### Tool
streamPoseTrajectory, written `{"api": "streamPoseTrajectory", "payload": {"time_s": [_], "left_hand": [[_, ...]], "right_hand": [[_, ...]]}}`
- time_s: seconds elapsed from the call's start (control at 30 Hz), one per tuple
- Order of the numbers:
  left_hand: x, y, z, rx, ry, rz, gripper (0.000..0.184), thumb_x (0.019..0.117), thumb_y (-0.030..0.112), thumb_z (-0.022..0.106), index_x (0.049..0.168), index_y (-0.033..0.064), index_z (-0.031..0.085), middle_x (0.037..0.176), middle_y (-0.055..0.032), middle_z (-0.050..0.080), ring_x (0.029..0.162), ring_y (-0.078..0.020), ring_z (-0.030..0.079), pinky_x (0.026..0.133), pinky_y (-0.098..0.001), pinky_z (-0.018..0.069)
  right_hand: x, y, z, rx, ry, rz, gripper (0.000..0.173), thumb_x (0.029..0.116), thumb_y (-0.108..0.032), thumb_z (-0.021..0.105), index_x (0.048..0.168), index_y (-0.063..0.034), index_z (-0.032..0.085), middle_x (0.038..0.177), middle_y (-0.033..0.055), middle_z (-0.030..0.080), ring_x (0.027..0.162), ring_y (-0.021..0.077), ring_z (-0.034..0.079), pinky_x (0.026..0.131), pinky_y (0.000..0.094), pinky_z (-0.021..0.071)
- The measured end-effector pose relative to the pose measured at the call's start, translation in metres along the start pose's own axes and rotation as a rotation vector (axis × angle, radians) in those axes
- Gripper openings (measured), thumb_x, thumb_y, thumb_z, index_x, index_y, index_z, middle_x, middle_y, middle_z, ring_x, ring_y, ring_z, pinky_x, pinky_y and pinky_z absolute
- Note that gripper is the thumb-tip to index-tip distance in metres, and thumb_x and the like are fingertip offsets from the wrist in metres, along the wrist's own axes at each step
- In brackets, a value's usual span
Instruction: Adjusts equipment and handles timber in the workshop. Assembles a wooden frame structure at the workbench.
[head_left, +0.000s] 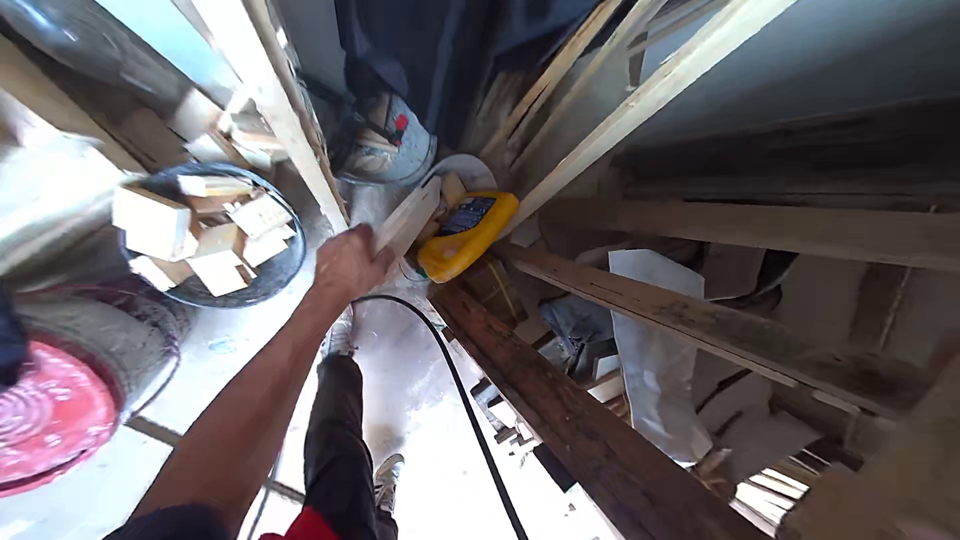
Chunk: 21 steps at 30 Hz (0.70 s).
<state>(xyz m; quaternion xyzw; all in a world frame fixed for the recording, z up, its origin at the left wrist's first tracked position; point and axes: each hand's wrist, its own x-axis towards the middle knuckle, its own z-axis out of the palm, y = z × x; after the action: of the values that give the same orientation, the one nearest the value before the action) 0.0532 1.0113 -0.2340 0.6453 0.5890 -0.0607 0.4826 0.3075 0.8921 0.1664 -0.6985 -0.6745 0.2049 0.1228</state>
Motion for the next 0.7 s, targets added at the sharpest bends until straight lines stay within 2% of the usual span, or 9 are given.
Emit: {"api": "streamPoseTrajectory", "payload": {"time_s": [0.07, 0.1, 0.2, 0.37, 0.43, 0.5, 0.57, 0.63, 0.7], "left_hand": [[-0.061, -0.023, -0.032, -0.052, 0.021, 0.009, 0.048, 0.0944, 0.046, 0.06, 0.116, 0.0043, 0.068, 0.096, -0.0231, 0.071, 0.092, -0.0456, 0.069, 0.079, -0.072, 0.0517], [-0.095, -0.035, -0.041, -0.08, 0.049, 0.006, 0.046, 0.0944, 0.046, 0.057, 0.114, 0.0065, 0.068, 0.092, -0.0197, 0.071, 0.088, -0.0419, 0.07, 0.077, -0.0703, 0.0532], [-0.208, -0.062, -0.054, -0.296, 0.142, -0.025, 0.04, 0.0971, 0.042, 0.055, 0.119, 0.0115, 0.069, 0.093, -0.012, 0.073, 0.085, -0.0314, 0.072, 0.076, -0.0625, 0.0584], [-0.387, -0.056, -0.06, -0.681, 0.392, 0.349, 0.029, 0.096, 0.026, 0.057, 0.116, 0.0092, 0.07, 0.092, -0.0025, 0.073, 0.08, -0.0141, 0.07, 0.071, -0.0367, 0.0617], [-0.44, -0.024, -0.067, -0.663, 0.51, 0.545, 0.026, 0.096, 0.029, 0.06, 0.112, 0.0091, 0.066, 0.088, 0.0068, 0.071, 0.077, -0.0024, 0.068, 0.071, -0.0244, 0.0597], [-0.496, 0.008, -0.077, -0.593, 0.561, 0.667, 0.024, 0.0986, 0.041, 0.062, 0.109, 0.0199, 0.065, 0.088, 0.0186, 0.07, 0.08, 0.0075, 0.066, 0.073, -0.0149, 0.056], [-0.536, 0.034, -0.083, -0.524, 0.566, 0.771, 0.025, 0.1003, 0.044, 0.059, 0.105, 0.0208, 0.067, 0.09, 0.02, 0.07, 0.084, 0.0105, 0.065, 0.078, -0.0126, 0.0541], [-0.563, 0.067, -0.084, -0.49, 0.454, 0.855, 0.027, 0.0993, 0.05, 0.059, 0.102, 0.0257, 0.071, 0.09, 0.0195, 0.072, 0.084, 0.0097, 0.066, 0.078, -0.0131, 0.0544], [-0.583, 0.084, -0.075, -0.451, 0.19, 0.927, 0.025, 0.1006, 0.05, 0.058, 0.111, 0.0322, 0.072, 0.098, 0.0225, 0.073, 0.089, 0.0105, 0.067, 0.081, -0.0135, 0.0559]], "right_hand": [[-0.009, 0.007, -0.013, -0.145, 0.112, -0.096, 0.028, 0.1038, -0.046, 0.045, 0.113, -0.0258, 0.063, 0.116, -0.019, 0.067, 0.127, -0.0002, 0.054, 0.116, 0.0293, 0.036], [-0.014, 0.006, -0.017, -0.165, 0.202, -0.123, 0.028, 0.1013, -0.048, 0.049, 0.107, -0.0261, 0.065, 0.11, -0.0169, 0.069, 0.124, 0.0051, 0.057, 0.116, 0.0378, 0.0367], [-0.022, -0.004, -0.026, -0.133, 0.259, -0.151, 0.037, 0.1004, -0.044, 0.052, 0.117, -0.0168, 0.071, 0.117, -0.0019, 0.071, 0.127, 0.0205, 0.058, 0.117, 0.0574, 0.0349], [-0.04, -0.036, -0.017, -0.136, 0.447, -0.255, 0.032, 0.0968, -0.03, 0.061, 0.116, -0.0069, 0.069, 0.121, 0.0121, 0.071, 0.126, 0.0319, 0.059, 0.107, 0.0559, 0.0452], [-0.089, -0.067, -0.013, -0.133, 0.392, -0.313, 0.033, 0.0953, -0.028, 0.065, 0.123, -0.0114, 0.069, 0.132, 0.0088, 0.066, 0.133, 0.0287, 0.055, 0.113, 0.0536, 0.041], [-0.163, -0.092, 0.003, -0.126, 0.392, -0.438, 0.031, 0.0984, -0.027, 0.064, 0.128, -0.0175, 0.067, 0.14, 0.0043, 0.063, 0.14, 0.024, 0.051, 0.121, 0.0496, 0.0354], [-0.237, -0.1, 0.006, -0.131, 0.429, -0.465, 0.029, 0.102, -0.026, 0.061, 0.131, -0.0206, 0.064, 0.14, 0.0011, 0.065, 0.138, 0.0211, 0.055, 0.119, 0.0446, 0.041], [-0.306, -0.088, -0.003, -0.151, 0.552, -0.399, 0.03, 0.1018, -0.029, 0.062, 0.131, -0.0213, 0.061, 0.137, 0.0012, 0.066, 0.133, 0.0222, 0.059, 0.113, 0.0434, 0.0465], [-0.377, -0.073, -0.024, -0.233, 0.65, -0.308, 0.032, 0.1015, -0.034, 0.062, 0.132, -0.0237, 0.059, 0.138, -0.0007, 0.065, 0.133, 0.0202, 0.058, 0.113, 0.0412, 0.0456]]}}
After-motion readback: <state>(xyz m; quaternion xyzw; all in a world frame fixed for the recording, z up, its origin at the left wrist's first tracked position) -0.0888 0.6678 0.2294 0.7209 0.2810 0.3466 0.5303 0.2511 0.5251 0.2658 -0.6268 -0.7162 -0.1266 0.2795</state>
